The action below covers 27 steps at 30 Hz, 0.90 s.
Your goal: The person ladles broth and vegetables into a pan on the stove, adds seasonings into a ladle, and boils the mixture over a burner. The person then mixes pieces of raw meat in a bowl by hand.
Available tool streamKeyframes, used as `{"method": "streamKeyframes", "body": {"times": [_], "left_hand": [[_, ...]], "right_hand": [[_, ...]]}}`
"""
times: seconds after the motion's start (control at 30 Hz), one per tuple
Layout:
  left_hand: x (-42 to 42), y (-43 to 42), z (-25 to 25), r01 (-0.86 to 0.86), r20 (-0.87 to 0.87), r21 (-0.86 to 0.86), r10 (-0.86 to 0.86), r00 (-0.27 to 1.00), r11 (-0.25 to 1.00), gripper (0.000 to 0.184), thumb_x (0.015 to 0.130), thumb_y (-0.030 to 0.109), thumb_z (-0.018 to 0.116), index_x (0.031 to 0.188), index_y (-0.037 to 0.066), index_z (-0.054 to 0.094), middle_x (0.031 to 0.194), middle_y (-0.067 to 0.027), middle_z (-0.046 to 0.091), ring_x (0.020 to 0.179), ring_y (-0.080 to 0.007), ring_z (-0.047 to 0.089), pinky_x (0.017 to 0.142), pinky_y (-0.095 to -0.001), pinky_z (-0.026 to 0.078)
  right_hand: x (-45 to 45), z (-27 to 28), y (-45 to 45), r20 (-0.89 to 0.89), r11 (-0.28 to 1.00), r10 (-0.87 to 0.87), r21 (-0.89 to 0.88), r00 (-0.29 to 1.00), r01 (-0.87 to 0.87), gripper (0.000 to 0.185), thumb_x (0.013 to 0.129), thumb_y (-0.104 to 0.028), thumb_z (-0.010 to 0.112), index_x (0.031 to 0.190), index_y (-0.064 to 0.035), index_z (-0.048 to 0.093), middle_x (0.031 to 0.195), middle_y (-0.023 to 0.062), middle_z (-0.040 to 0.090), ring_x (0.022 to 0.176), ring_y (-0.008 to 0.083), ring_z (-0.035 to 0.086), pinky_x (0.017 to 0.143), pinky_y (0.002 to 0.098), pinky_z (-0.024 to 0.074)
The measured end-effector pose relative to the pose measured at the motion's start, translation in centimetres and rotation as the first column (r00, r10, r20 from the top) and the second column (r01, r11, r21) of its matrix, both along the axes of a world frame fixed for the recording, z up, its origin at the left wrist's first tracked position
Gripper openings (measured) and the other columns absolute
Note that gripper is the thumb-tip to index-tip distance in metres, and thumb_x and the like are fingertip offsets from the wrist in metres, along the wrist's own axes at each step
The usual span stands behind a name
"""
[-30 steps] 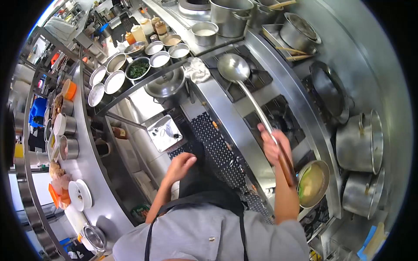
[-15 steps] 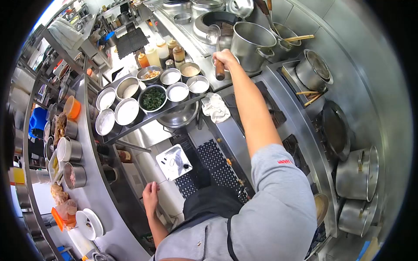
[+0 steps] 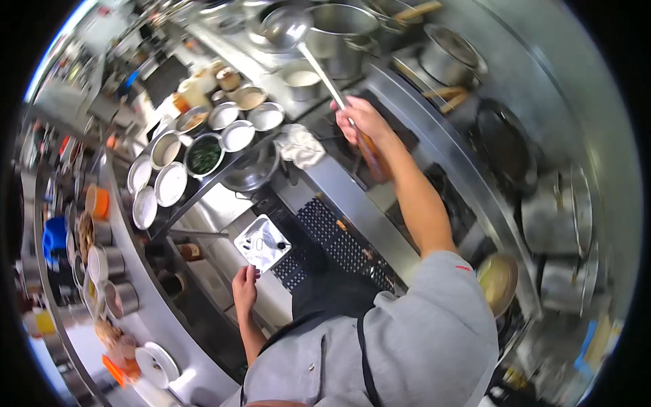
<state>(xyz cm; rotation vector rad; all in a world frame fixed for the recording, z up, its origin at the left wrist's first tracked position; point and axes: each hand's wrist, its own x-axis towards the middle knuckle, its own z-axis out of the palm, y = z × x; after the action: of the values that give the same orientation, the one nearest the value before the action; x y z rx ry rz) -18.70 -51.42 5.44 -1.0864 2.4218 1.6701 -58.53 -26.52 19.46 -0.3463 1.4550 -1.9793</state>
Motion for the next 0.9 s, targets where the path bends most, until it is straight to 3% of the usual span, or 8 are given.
{"method": "streamKeyframes", "body": {"times": [0.13,0.27,0.4,0.47,0.63,0.8,0.83,0.9], "left_hand": [[-4.2,3.2,0.7,0.161,-0.092,0.066,-0.154,0.984,0.985,0.034,0.093,0.026,0.049,0.093,-0.006,0.059,0.081,-0.0119,0.064,0.075,-0.0165,0.06,0.069,-0.0286,0.046],[-6.8,9.4,0.1,0.421,-0.156,0.008,-0.415,0.896,0.907,0.038,0.094,0.03,0.047,0.092,-0.005,0.06,0.079,-0.009,0.063,0.072,-0.014,0.057,0.065,-0.028,0.044],[-6.4,21.9,2.0,0.547,-0.131,0.173,-0.531,0.837,0.819,0.037,0.094,0.03,0.048,0.094,-0.005,0.06,0.083,-0.0092,0.064,0.075,-0.0142,0.059,0.067,-0.0263,0.046],[-5.1,27.5,0.5,0.724,-0.11,0.193,-0.719,0.687,0.662,0.036,0.094,0.029,0.048,0.102,-0.005,0.058,0.088,-0.009,0.064,0.079,-0.0146,0.059,0.073,-0.0251,0.046],[0.8,40.4,1.2,0.918,-0.146,0.185,-0.914,0.378,0.35,0.029,0.093,0.018,0.05,0.11,-0.006,0.054,0.09,-0.0098,0.062,0.08,-0.0138,0.058,0.075,-0.0255,0.046],[3.8,42.5,1.4,0.889,-0.159,0.155,-0.877,0.454,0.431,0.034,0.093,0.018,0.05,0.117,-0.006,0.047,0.093,-0.0104,0.06,0.081,-0.0143,0.058,0.075,-0.0267,0.046],[4.1,41.8,1.3,0.868,-0.143,0.181,-0.861,0.488,0.462,0.034,0.093,0.019,0.05,0.117,-0.005,0.047,0.092,-0.0106,0.06,0.081,-0.0145,0.058,0.075,-0.0271,0.047],[4.7,40.3,0.9,0.831,-0.111,0.197,-0.83,0.546,0.52,0.033,0.094,0.022,0.048,0.115,-0.004,0.049,0.09,-0.0111,0.06,0.079,-0.0148,0.058,0.075,-0.027,0.047]], "right_hand": [[13.1,1.4,13.5,-0.014,0.985,-0.044,0.166,0.999,0.046,0.029,0.08,-0.002,0.046,0.11,0.0025,0.045,0.06,0.0026,0.047,0.034,0.0085,0.043,0.029,0.0233,0.0374],[28.1,1.9,25.2,0.177,0.957,-0.288,0.014,0.941,0.29,0.035,0.079,-0.004,0.05,0.112,0.0036,0.043,0.058,0.0022,0.045,0.035,0.0074,0.042,0.031,0.0215,0.0382],[43.0,1.9,33.5,0.184,0.752,-0.647,-0.004,0.74,0.659,0.036,0.078,-0.002,0.049,0.114,0.0023,0.043,0.058,0.0021,0.044,0.036,0.0081,0.042,0.033,0.0217,0.0368],[49.2,2.3,36.6,0.12,0.586,-0.81,0.205,0.574,0.784,0.038,0.078,0.001,0.048,0.115,0.0008,0.043,0.057,0.0015,0.044,0.036,0.0088,0.042,0.033,0.0221,0.0358],[59.5,-0.3,43.5,-0.116,0.26,-0.921,0.524,0.371,0.811,0.033,0.078,0.001,0.049,0.112,-0.0006,0.049,0.055,0.0014,0.048,0.036,0.0081,0.044,0.034,0.0227,0.0341],[63.6,-3.7,47.3,-0.444,-0.066,-0.792,0.744,0.418,0.665,0.028,0.071,-0.005,0.055,0.098,0.0018,0.053,0.054,0.0139,0.049,0.046,0.0239,0.052,0.047,0.0341,0.0393],[64.1,-3.9,47.6,-0.405,-0.054,-0.815,0.766,0.415,0.641,0.028,0.07,-0.006,0.054,0.097,0.0019,0.052,0.058,0.0185,0.048,0.052,0.032,0.053,0.052,0.0369,0.0405],[65.1,-4.0,47.7,-0.412,-0.052,-0.804,0.768,0.43,0.639,0.028,0.07,-0.006,0.053,0.097,0.0017,0.052,0.059,0.0188,0.048,0.053,0.0329,0.053,0.053,0.0369,0.0407]]}}
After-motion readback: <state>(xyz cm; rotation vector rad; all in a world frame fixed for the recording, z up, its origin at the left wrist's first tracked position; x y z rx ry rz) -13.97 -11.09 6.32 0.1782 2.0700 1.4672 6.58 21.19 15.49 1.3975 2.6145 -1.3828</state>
